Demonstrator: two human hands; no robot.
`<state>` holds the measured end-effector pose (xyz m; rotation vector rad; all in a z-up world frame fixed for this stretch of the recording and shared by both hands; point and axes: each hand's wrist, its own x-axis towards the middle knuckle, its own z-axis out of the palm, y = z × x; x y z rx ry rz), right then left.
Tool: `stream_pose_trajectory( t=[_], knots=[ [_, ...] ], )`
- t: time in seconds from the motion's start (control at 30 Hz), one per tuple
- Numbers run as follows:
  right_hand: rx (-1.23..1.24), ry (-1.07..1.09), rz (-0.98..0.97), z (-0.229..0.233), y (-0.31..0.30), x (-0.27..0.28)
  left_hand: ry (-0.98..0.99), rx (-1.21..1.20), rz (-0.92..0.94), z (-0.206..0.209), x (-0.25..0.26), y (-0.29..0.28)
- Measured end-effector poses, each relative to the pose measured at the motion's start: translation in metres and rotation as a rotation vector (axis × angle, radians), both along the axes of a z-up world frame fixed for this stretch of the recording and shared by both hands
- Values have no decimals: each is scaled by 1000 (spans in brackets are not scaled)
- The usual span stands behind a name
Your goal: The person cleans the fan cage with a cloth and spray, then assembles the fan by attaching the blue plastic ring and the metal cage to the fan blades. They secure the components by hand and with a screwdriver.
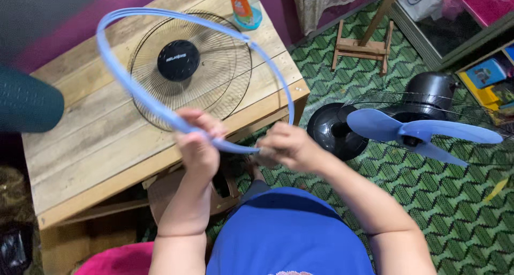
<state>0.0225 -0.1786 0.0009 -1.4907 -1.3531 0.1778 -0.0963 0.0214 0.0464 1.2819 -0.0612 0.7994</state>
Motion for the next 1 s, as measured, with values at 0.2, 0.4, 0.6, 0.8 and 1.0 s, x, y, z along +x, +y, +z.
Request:
stream_pose_trajectory(
  t=[0.2, 0.4, 0.6, 0.8, 1.0],
  knots=[
    [-32, -78, 54, 56, -12, 29, 176, 313, -179, 19, 17, -34],
    [-122, -66, -11, 47, -19, 20, 131, 300, -99, 3, 14, -26],
    [-158, -131, -46, 16, -20, 31, 1, 65, 44, 23, 1, 14],
    [-86, -218, 11, 42, 11, 32, 80, 141, -150, 16, 11, 8],
    [-130, -241, 66, 77, 54, 35, -5, 525, -6, 30, -5, 45]
  ],
)
